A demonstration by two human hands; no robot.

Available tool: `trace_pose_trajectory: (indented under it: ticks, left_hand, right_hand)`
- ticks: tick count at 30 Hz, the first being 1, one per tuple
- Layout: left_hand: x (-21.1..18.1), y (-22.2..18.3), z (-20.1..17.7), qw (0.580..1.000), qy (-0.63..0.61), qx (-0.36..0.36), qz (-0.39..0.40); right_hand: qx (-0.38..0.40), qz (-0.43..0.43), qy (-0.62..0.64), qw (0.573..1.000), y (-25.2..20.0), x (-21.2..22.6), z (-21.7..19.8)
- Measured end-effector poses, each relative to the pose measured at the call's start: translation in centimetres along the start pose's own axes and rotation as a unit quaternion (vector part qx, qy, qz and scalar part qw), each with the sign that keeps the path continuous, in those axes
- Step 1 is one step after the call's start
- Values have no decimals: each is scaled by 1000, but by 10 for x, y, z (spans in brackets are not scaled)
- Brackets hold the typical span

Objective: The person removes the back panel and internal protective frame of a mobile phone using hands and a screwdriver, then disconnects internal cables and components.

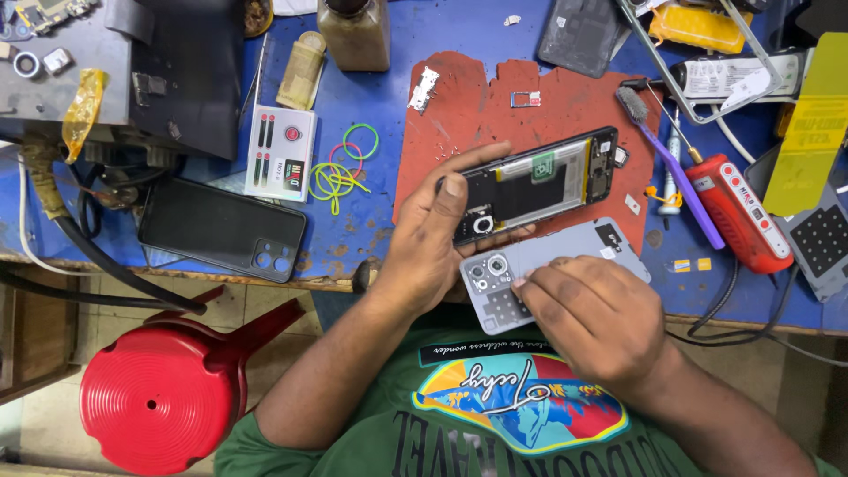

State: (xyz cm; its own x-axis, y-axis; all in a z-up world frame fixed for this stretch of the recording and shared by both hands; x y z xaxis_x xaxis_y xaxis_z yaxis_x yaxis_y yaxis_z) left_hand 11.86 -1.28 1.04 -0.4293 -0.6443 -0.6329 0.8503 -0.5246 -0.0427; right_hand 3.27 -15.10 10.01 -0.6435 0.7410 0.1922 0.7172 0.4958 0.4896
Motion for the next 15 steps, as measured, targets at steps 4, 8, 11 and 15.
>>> trace_pose_trajectory:
  ticks: [4, 8, 11, 15]
  left_hand:
    - [-3, 0, -3, 1000, -11, -1, 6]
    - [-7, 0, 0, 1000, -9, 3, 12]
    - [-14, 0, 3, 1000, -2, 3, 22]
    - [-18, -2, 8, 1000, -8, 2, 15]
  right_hand:
    - [-12, -17, 2, 1000, -7, 0, -4]
    - [-23, -8, 22, 999, -13, 0, -13]
    - [-4, 1, 56, 998, -18, -2, -27]
    - [36, 51, 89, 994, -30, -4, -48]
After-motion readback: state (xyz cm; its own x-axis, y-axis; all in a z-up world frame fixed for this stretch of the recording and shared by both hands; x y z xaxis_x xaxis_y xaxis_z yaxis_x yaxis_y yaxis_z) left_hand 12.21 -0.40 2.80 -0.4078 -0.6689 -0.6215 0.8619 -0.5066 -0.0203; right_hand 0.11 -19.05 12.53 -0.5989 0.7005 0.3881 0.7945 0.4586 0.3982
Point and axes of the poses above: each hand's wrist, its own y-axis towards the middle knuckle, its own z-axis out of the palm, x = y × z, the point moved 4 cm from there along y, towards the middle knuckle, and after that the axes turned 3 degrees about z, right-handed, at the moved point
